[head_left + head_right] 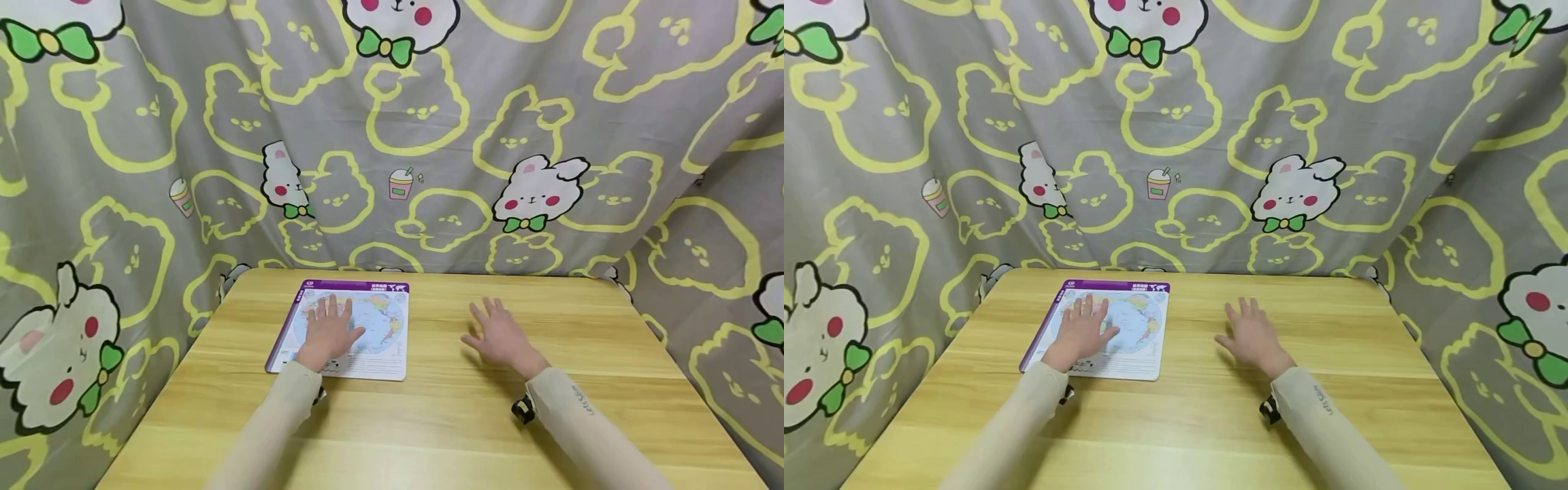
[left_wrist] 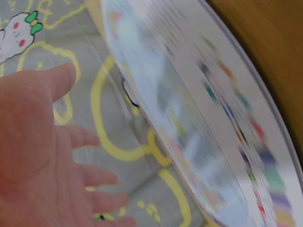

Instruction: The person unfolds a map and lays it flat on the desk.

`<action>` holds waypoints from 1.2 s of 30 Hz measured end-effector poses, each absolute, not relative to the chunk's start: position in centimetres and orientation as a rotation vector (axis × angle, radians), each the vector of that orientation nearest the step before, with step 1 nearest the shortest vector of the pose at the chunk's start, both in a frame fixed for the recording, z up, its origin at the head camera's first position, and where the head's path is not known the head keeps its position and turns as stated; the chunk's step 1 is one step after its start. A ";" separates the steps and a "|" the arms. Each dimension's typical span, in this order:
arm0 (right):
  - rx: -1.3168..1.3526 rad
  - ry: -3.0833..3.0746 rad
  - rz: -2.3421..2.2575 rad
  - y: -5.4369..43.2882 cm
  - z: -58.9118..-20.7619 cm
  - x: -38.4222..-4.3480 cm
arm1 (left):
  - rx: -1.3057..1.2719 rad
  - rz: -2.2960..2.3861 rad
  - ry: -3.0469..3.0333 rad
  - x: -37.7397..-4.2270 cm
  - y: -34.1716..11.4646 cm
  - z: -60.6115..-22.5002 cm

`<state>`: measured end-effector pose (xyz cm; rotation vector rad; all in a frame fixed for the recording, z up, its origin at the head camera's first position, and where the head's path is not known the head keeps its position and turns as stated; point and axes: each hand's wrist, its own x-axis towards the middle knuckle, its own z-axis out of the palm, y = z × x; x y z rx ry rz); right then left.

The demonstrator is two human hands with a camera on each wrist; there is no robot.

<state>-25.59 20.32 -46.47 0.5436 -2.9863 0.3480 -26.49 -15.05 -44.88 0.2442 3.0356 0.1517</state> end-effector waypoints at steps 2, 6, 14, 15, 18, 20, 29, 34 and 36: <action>0.660 -2.948 0.376 19.4 -46.7 -25.4 | 0.307 0.167 3.040 -26.3 -16.2 -45.2; 0.867 -2.891 0.412 17.6 -47.1 -24.8 | 0.437 0.170 3.014 -25.9 -18.3 -45.8; 1.136 -2.872 0.448 13.5 -47.5 -24.1 | 0.506 0.146 2.965 -25.4 -22.2 -46.6; 1.147 -2.884 0.449 12.9 -47.4 -24.1 | 0.515 0.137 2.958 -25.4 -22.6 -46.7; 1.202 -2.901 0.428 11.4 -47.5 -23.9 | 0.539 0.156 2.931 -25.4 -23.8 -46.7; 1.236 -2.916 0.427 10.5 -47.5 -23.9 | 0.559 0.184 2.904 -25.3 -24.5 -46.8; 1.385 -2.952 0.317 7.3 -48.4 -24.1 | 0.644 0.321 2.824 -24.4 -27.0 -47.4; 1.473 -2.945 0.261 6.3 -48.5 -24.2 | 0.682 0.333 2.817 -23.9 -28.1 -47.7; 1.494 -2.941 0.259 6.0 -48.6 -24.2 | 0.690 0.335 2.812 -23.9 -28.3 -47.8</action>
